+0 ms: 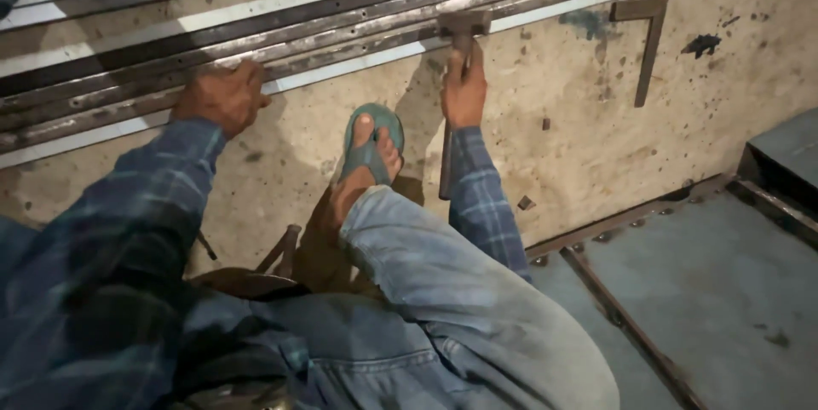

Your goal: The person uses a hammer to repeatedly strike small metal pins or fasteners along a metal rod assembly laid on the floor. The left hand holds the rod steady while the right hand delivers hammer blows. The task continues along the length of the rod without completing a final assembly state.

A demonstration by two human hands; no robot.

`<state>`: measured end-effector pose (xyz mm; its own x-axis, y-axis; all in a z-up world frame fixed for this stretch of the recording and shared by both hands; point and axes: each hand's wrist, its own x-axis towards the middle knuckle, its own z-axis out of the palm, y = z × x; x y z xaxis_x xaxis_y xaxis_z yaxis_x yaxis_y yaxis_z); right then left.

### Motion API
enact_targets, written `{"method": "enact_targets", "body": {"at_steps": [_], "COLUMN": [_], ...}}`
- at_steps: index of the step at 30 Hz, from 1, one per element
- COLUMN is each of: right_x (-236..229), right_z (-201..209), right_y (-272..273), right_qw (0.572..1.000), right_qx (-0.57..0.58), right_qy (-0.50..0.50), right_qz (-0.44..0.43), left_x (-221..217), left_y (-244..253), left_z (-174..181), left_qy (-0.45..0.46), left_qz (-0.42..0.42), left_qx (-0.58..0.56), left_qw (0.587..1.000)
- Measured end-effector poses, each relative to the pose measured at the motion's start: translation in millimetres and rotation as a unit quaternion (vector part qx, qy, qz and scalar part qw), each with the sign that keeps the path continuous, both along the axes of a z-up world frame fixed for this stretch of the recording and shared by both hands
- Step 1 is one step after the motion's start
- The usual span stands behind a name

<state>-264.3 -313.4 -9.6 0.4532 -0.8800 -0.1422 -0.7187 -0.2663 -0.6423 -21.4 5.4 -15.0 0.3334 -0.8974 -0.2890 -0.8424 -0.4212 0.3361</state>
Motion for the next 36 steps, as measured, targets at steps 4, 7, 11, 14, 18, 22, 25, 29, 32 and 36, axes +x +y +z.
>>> {"method": "enact_targets", "body": {"at_steps": [4, 7, 11, 14, 18, 22, 25, 29, 32, 36], "right_x": [-26, -13, 7, -5, -8, -5, -25, -63, -70, -76], "right_z": [-61, -52, -11, -36, -33, -24, -45, -64, -31, -3], "right_y": [-18, -20, 7, 0, 4, 21, 27, 63, 95, 109], "right_qw": [0.993, 0.987, 0.987, 0.994, 0.991, 0.953, 0.924, 0.933, 0.98, 0.973], "right_qx": [-0.09, -0.088, 0.131, 0.022, 0.03, 0.22, 0.267, 0.223, -0.18, -0.191], "right_qy": [-0.072, -0.103, -0.051, -0.11, -0.126, -0.179, -0.231, -0.231, -0.016, 0.074], "right_qz": [0.03, 0.085, -0.083, 0.005, 0.012, -0.106, -0.145, -0.164, -0.079, -0.106], "left_x": [2, 3, 1, 2, 1, -2, -2, -3, -9, -15], "left_y": [-4, -2, 0, -5, -3, 1, -5, -8, -3, 1], "left_z": [15, -3, 14, 18, 2, -8, 24, 8, -7, -9], "left_qy": [0.002, 0.046, 0.072, 0.047, 0.047, 0.037, 0.073, 0.033, -0.027, -0.055], "left_qz": [-0.007, 0.029, 0.048, 0.031, 0.035, 0.038, 0.074, 0.035, 0.015, 0.02], "left_qx": [0.05, -0.004, 0.043, 0.034, 0.015, -0.012, 0.027, 0.019, 0.007, -0.048], "left_qw": [0.999, 0.999, 0.995, 0.998, 0.998, 0.999, 0.994, 0.999, 0.999, 0.997]}}
